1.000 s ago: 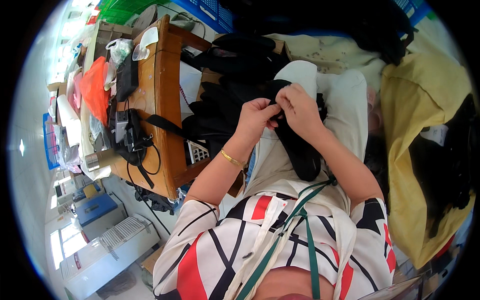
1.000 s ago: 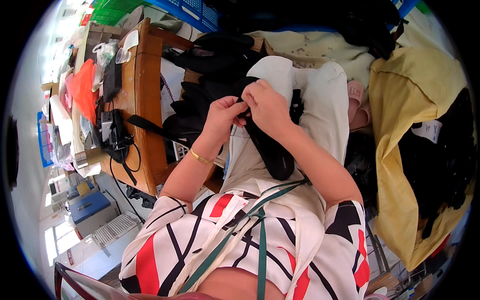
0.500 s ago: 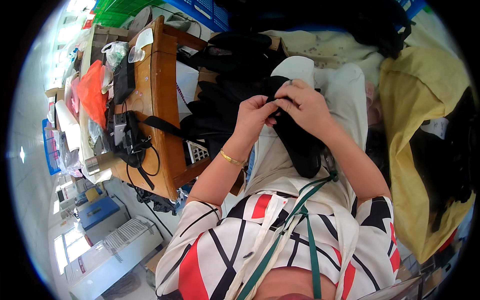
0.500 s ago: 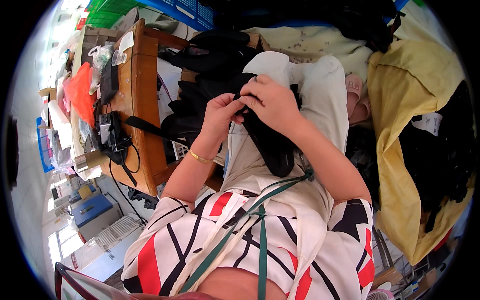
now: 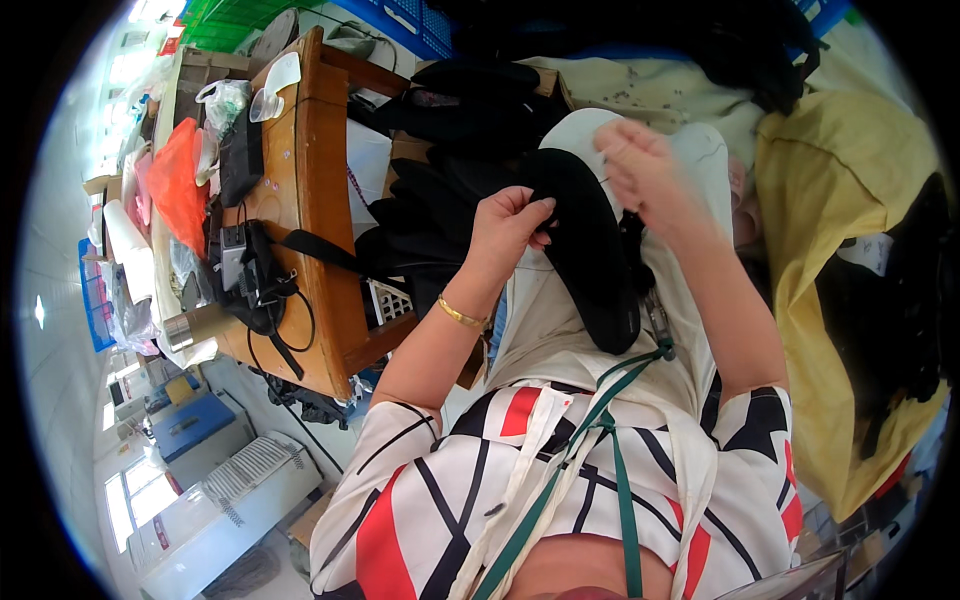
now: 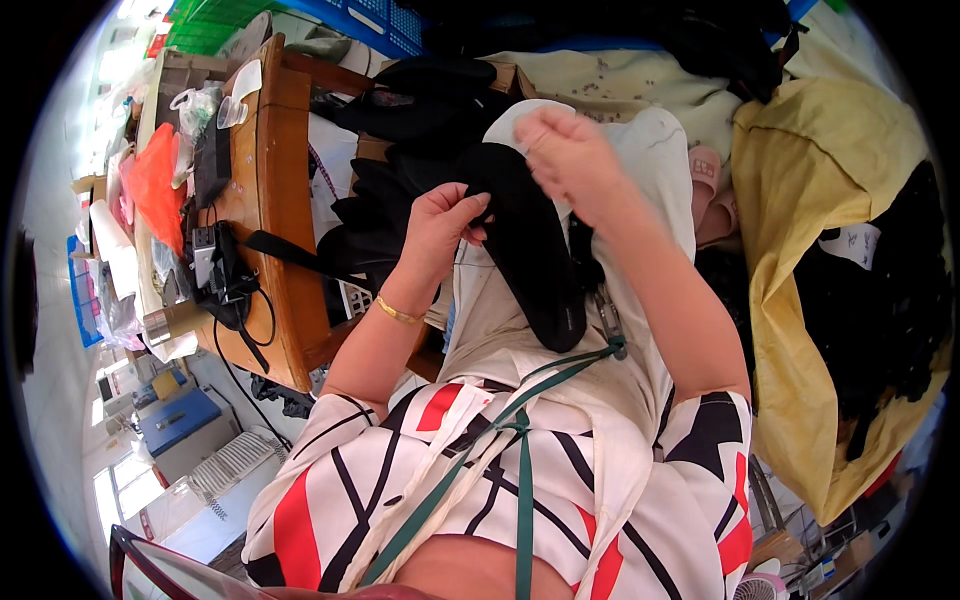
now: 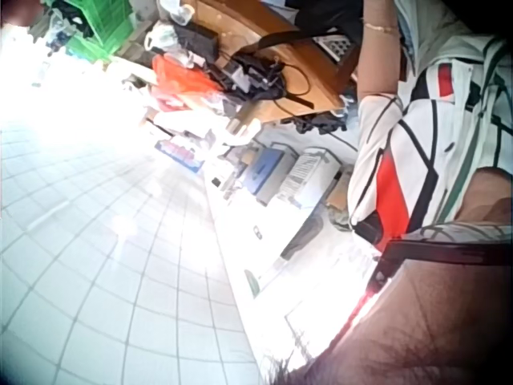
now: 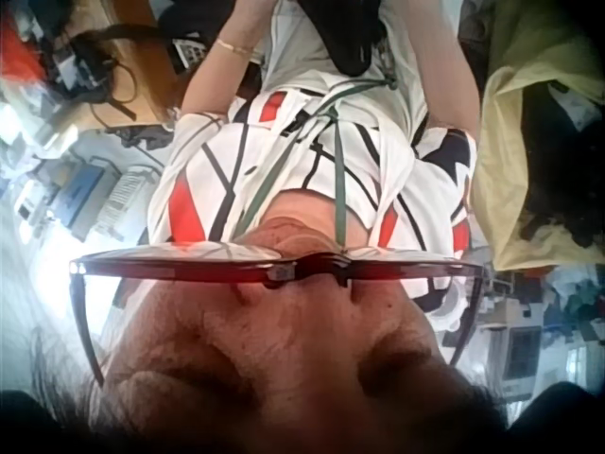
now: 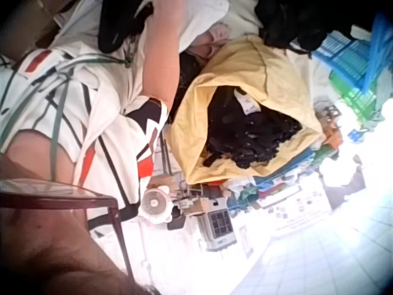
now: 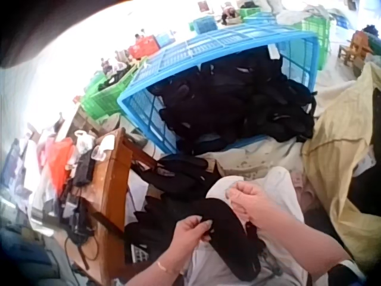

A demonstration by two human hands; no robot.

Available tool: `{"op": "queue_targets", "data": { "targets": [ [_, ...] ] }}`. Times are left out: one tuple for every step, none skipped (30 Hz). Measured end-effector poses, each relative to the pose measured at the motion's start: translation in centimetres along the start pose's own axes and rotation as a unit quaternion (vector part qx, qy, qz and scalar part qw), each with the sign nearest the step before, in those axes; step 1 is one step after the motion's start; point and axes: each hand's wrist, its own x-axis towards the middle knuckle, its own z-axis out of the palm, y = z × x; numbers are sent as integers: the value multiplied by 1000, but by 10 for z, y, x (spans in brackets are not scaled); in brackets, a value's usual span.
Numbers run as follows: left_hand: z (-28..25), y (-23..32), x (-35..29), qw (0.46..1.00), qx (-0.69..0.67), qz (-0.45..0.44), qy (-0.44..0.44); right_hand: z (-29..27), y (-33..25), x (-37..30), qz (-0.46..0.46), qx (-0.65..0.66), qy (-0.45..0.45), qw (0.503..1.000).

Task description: The person sits on the floor and hand-sews black slip-on shoes using a needle and thread. They repeatedly pull the thread through the shoe material, adjust the shoe position, and occasionally pick up additional shoes from a nearby pile to continue stitching.

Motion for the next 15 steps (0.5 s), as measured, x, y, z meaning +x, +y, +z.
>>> {"op": "queue_targets", "data": {
  "targets": [
    [0, 0, 0, 1000, -2, 0, 1, -10, -3, 1, -20, 6, -1, 1000],
    [-1, -1, 1, 1000, 3, -3, -4, -15, -5, 1, -40, 12, -3, 999],
    [-4, -3, 2, 1000, 8, -6, -9, -15, -2, -2, -100, -115, 21, 988],
    [-6, -5, 3, 1000, 13, -9, -13, -11, 0, -7, -158, -238, 44, 957],
    [-4, -7, 3, 996, 72, 45, 21, -8, 2, -11, -214, -357, 66, 907],
    [1, -11, 1, 985, 130, 98, 56, -9, 4, -11, -261, -453, 48, 851],
    [6, -10, -3, 967, 187, 149, 88, -11, 5, -12, -303, -544, 32, 782],
    [9, -8, -7, 910, 306, 252, 121, -12, 7, -13, -340, -626, 15, 702],
    [12, -4, -12, 826, 416, 348, 151, -11, 8, -15, -337, -628, 8, 701],
    [15, 0, -16, 718, 514, 434, 178, -9, 8, -16, -335, -631, -1, 700],
    [11, -5, -16, 657, 574, 468, 139, -7, 7, -17, -332, -634, -9, 698],
    [12, -6, -17, 655, 579, 466, 130, -6, 6, -18, -323, -619, -14, 716],
    [14, -6, -18, 653, 586, 465, 120, -5, 6, -18, -312, -602, -18, 735],
    [15, -6, -19, 650, 592, 464, 110, -4, 5, -18, -302, -584, -22, 753],
    [19, -4, -20, 657, 589, 458, 107, -3, 8, -17, -304, -573, -13, 761]
  ]
}}
